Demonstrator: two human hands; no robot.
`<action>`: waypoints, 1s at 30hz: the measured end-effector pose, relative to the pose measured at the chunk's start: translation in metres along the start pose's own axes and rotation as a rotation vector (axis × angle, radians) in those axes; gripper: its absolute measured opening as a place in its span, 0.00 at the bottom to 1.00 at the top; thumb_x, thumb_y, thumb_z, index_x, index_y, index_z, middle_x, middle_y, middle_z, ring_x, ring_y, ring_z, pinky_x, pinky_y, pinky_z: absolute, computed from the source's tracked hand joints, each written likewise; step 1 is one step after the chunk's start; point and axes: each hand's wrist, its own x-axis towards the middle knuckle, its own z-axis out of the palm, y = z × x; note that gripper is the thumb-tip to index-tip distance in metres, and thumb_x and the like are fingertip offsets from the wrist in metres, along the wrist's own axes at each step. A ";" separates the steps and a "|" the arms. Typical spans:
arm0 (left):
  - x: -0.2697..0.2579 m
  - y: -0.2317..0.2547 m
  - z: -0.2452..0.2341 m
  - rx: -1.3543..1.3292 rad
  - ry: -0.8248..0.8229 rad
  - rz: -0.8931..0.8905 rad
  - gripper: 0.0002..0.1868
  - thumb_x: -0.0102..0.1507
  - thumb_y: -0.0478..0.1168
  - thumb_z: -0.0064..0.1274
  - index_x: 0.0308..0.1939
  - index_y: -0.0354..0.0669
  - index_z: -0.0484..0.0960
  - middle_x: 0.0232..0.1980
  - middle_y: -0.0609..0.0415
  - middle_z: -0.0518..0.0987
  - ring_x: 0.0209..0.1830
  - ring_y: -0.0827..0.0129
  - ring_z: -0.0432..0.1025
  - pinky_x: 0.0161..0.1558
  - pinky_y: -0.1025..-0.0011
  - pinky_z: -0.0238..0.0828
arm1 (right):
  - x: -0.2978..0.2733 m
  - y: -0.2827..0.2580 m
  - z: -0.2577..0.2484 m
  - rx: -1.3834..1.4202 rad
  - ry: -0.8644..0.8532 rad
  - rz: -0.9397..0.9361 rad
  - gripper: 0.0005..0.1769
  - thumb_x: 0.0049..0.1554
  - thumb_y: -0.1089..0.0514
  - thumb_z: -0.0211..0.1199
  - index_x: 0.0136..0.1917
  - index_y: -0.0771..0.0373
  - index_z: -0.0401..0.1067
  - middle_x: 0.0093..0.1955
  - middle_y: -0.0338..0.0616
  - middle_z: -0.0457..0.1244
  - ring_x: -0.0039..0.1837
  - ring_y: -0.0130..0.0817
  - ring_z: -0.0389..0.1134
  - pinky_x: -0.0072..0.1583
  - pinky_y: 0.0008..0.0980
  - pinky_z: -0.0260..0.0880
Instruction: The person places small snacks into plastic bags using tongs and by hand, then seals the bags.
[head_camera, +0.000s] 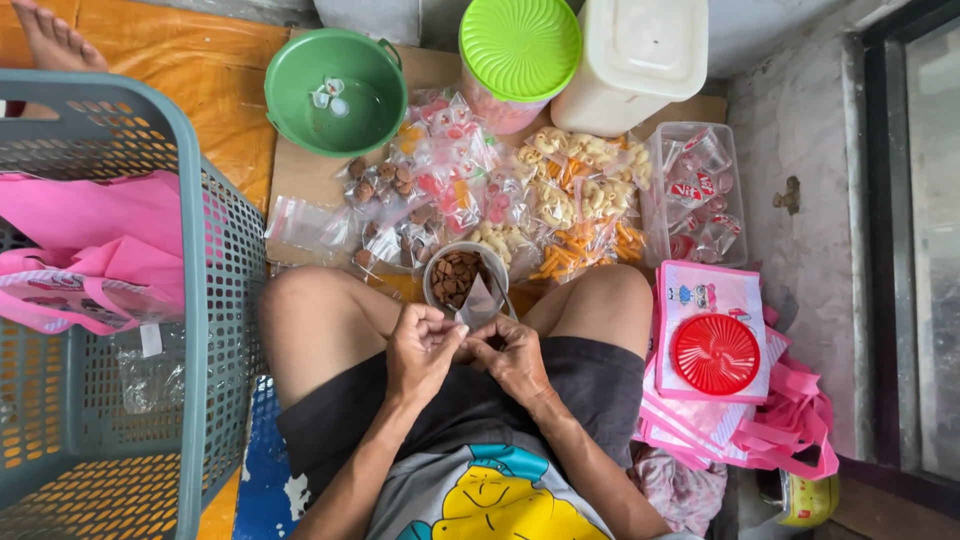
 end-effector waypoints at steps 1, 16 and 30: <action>-0.002 0.002 -0.001 -0.003 -0.001 -0.004 0.21 0.59 0.33 0.64 0.49 0.32 0.69 0.39 0.35 0.83 0.34 0.60 0.83 0.38 0.69 0.84 | -0.002 0.003 0.000 -0.004 0.001 0.004 0.06 0.50 0.63 0.77 0.37 0.66 0.81 0.32 0.45 0.66 0.36 0.27 0.65 0.38 0.27 0.66; 0.001 -0.029 -0.002 0.041 0.084 -0.119 0.15 0.54 0.26 0.59 0.42 0.36 0.72 0.35 0.37 0.84 0.31 0.63 0.82 0.29 0.72 0.82 | 0.009 0.045 0.001 -0.472 -0.096 -0.253 0.09 0.59 0.56 0.67 0.45 0.65 0.77 0.36 0.56 0.68 0.40 0.53 0.74 0.39 0.43 0.74; -0.005 -0.006 0.000 0.450 0.320 0.139 0.10 0.49 0.35 0.57 0.33 0.48 0.74 0.28 0.54 0.83 0.27 0.63 0.80 0.25 0.71 0.78 | 0.011 0.079 0.006 -0.854 0.068 -0.590 0.07 0.57 0.57 0.58 0.41 0.55 0.62 0.34 0.45 0.59 0.33 0.51 0.70 0.35 0.43 0.72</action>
